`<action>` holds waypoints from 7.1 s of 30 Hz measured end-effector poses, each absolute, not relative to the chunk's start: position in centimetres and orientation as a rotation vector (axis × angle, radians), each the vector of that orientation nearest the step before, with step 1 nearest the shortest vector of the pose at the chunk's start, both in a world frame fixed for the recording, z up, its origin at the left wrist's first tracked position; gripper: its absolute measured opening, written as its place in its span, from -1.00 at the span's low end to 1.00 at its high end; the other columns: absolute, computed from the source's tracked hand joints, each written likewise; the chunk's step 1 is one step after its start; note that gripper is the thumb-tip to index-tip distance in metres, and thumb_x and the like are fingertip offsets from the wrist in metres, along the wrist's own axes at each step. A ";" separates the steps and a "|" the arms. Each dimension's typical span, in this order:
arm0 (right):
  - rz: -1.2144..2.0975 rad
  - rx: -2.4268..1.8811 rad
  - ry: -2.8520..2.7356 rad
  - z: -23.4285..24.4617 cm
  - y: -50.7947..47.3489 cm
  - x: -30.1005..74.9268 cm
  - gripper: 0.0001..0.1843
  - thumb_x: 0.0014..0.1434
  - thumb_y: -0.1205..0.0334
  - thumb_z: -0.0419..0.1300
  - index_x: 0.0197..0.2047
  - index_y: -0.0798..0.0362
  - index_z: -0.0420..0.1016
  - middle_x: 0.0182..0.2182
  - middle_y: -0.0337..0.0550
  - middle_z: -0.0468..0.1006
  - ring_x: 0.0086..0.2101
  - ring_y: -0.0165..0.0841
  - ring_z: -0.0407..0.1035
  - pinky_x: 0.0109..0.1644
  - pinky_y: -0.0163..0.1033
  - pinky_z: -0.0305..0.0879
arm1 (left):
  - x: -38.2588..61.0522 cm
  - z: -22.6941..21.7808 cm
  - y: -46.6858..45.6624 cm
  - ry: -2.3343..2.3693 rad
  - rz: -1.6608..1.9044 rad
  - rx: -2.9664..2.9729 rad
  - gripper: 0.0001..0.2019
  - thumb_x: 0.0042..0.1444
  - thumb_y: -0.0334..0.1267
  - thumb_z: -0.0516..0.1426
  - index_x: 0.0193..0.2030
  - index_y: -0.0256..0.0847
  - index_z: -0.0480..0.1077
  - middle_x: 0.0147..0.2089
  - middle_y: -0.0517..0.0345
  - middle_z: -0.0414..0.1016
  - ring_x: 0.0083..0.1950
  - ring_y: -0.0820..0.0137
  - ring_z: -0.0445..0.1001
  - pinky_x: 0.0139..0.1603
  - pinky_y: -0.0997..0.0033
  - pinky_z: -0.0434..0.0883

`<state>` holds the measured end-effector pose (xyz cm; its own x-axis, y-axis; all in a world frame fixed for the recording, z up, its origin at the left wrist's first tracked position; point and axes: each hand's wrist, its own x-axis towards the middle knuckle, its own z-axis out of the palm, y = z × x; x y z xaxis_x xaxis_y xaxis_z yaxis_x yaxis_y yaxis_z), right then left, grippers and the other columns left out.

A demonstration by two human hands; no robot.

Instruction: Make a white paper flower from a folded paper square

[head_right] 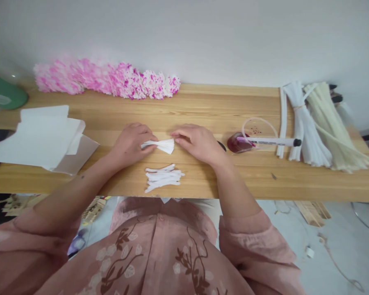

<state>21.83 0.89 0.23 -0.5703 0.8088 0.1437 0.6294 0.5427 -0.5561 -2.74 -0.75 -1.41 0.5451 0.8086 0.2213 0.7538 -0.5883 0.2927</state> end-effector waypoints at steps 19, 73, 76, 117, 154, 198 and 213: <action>0.554 -1.134 -2.552 -0.2 1.0 21.7 -0.79 0.25 0.26 0.10 -0.22 0.01 0.58 -0.23 -0.13 0.62 -0.22 -0.25 0.46 -0.19 -0.20 0.27 | -2.6 -1.1 -0.7 1.360 0.460 2.588 -0.81 0.21 -0.23 0.10 -0.25 -0.19 0.55 -0.23 0.02 0.52 -0.13 0.21 0.40 -0.06 0.15 0.27; 0.473 -1.041 -2.842 3.1 -5.9 19.5 -0.79 0.32 0.21 0.12 -0.17 0.04 0.58 -0.24 -0.12 0.60 -0.20 -0.27 0.43 -0.17 -0.22 0.22 | -2.9 -1.8 -0.1 1.382 0.622 2.490 -0.87 0.08 -0.34 0.10 -0.35 -0.24 0.49 -0.26 0.02 0.52 -0.15 0.23 0.41 -0.09 0.22 0.29; 0.400 -1.054 -2.805 2.0 -6.0 19.4 -0.80 0.32 0.23 0.12 -0.18 0.06 0.57 -0.25 -0.11 0.61 -0.19 -0.26 0.44 -0.17 -0.22 0.23 | -2.9 -1.7 -0.1 1.381 0.617 2.481 -0.87 0.08 -0.34 0.10 -0.35 -0.24 0.49 -0.25 0.02 0.53 -0.15 0.22 0.42 -0.08 0.21 0.29; 1.310 -1.277 -1.719 1.5 -3.9 16.8 -0.82 0.21 0.11 0.18 -0.30 0.04 0.50 -0.51 -0.27 0.53 -0.56 -0.46 0.33 -0.48 -0.33 0.18 | -2.7 -1.2 -1.1 1.500 1.016 2.231 -0.92 0.14 -0.34 0.12 -0.28 -0.19 0.45 -0.30 0.09 0.56 -0.24 0.29 0.48 -0.12 0.24 0.33; 1.534 -1.132 -1.241 0.5 -2.0 13.9 -0.56 -0.07 -0.10 0.42 -0.40 0.09 0.44 -0.57 -0.30 0.43 -0.61 -0.52 0.25 -0.58 -0.36 0.16 | -2.7 1.0 -2.0 1.048 1.277 1.902 -0.71 0.25 -0.14 0.11 -0.45 -0.21 0.45 -0.43 0.14 0.49 -0.36 0.42 0.41 -0.27 0.38 0.33; 1.280 -0.967 -1.628 -0.1 -1.8 15.1 -0.81 0.02 0.12 0.37 -0.34 0.02 0.51 -0.56 -0.32 0.49 -0.55 -0.42 0.33 -0.42 -0.28 0.27 | -3.7 0.4 -1.2 0.750 0.812 0.935 -0.61 -0.11 -0.04 0.40 -0.40 -0.32 0.41 -0.47 0.17 0.50 -0.49 0.52 0.43 -0.44 0.52 0.33; 1.171 -1.117 -1.605 -0.1 -2.0 14.7 -0.64 0.06 0.15 0.33 -0.05 -0.02 0.49 -0.53 -0.34 0.46 -0.54 -0.42 0.33 -0.42 -0.29 0.27 | -3.3 1.0 -1.9 0.974 0.966 1.219 -0.62 0.00 0.05 0.30 -0.38 -0.30 0.47 -0.52 0.24 0.45 -0.54 0.58 0.30 -0.51 0.57 0.22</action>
<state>14.74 -1.97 -0.08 -0.2544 0.9597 0.1192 0.1792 0.1679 -0.9694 -3.33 -1.87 1.01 0.2953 0.9528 -0.0712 -0.0631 0.0938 0.9936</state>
